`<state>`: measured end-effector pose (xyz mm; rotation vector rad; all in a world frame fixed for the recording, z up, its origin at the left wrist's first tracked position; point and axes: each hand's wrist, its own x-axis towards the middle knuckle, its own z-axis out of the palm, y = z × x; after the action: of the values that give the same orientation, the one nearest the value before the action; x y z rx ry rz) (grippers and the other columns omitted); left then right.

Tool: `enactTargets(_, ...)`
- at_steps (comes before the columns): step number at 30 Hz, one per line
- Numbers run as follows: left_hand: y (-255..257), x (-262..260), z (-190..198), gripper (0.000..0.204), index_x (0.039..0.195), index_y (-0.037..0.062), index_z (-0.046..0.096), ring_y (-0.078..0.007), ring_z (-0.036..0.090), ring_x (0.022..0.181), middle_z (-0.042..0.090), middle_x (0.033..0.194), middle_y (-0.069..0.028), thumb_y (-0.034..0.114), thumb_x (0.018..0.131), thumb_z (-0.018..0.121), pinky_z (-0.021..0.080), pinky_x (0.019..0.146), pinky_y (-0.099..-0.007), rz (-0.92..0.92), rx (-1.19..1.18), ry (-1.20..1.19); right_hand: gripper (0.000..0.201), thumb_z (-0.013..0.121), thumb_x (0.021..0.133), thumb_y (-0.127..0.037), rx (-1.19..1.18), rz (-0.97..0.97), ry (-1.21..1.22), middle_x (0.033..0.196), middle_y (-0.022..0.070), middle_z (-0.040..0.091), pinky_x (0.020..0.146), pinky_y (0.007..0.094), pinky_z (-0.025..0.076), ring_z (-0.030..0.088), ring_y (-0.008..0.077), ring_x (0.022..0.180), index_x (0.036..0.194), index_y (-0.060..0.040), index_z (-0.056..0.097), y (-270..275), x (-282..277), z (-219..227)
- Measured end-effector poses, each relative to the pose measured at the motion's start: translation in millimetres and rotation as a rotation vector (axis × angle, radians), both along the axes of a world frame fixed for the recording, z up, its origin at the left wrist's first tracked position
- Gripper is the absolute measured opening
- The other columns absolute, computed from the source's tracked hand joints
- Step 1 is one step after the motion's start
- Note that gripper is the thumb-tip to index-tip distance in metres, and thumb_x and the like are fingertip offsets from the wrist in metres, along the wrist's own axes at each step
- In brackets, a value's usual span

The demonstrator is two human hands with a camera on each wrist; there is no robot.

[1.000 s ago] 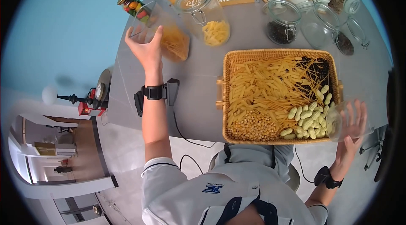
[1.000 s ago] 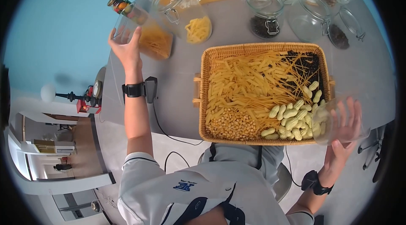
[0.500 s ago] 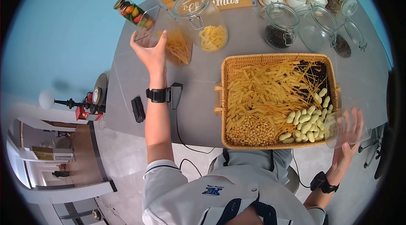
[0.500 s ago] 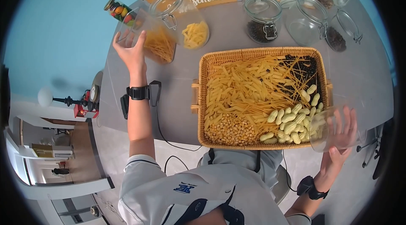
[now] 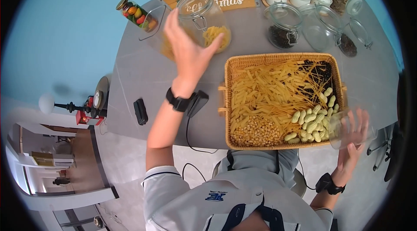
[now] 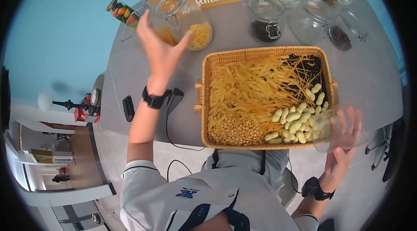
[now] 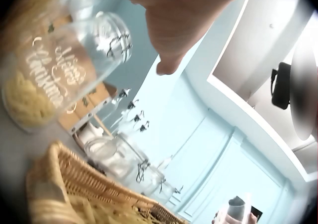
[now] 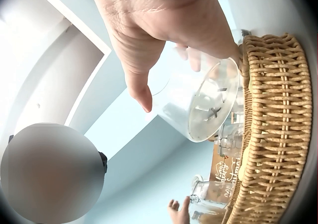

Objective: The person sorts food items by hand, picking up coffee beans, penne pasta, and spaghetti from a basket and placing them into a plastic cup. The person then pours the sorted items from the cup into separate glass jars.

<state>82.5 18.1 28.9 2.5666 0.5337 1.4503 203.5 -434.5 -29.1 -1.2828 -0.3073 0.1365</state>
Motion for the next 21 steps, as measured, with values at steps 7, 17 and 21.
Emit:
enactTargets(7, 29.9, 43.8, -19.4, 0.124, 0.150, -0.0133, 0.013, -0.0449, 0.032, 0.140, 0.031, 0.148, -0.0329, 0.032, 0.067, 0.093, 0.028, 0.118, -0.0495, 0.062, -0.183, -0.117, 0.121, 0.091, 0.061, -0.042, 0.030, 0.018, 0.007, 0.155, 0.0194, 0.036, 0.115, 0.0486, 0.033, 0.041, 0.0345, 0.140, 0.155, 0.0004, 0.028, -11.2, -9.3, -2.0)
enactTargets(17, 16.5, 68.6, -12.2, 0.120, 0.148, -0.0136, 0.019, -0.0420, 0.040, 0.137, 0.038, 0.145, -0.0330, 0.032, 0.066, 0.093, 0.035, 0.115, -0.0450, -0.058, -0.300, -0.071, 0.120, 0.091, 0.062, -0.040, 0.054, 0.017, 0.022, 0.156, 0.0179, 0.034, 0.115, 0.0473, 0.033, 0.040, 0.0336, 0.141, 0.156, -0.0018, 0.027, -19.3, -13.1, -1.2)
enactTargets(21, 6.6, 85.5, -15.5, 0.120, 0.148, -0.0147, 0.018, -0.0431, 0.040, 0.137, 0.037, 0.145, -0.0343, 0.032, 0.066, 0.093, 0.035, 0.115, -0.0454, -0.096, -0.272, -0.078, 0.122, 0.094, 0.059, -0.034, 0.081, 0.012, 0.038, 0.154, 0.0184, 0.036, 0.115, 0.0468, 0.034, 0.041, 0.0341, 0.140, 0.155, -0.0017, 0.027, -22.2, -16.0, -0.1)
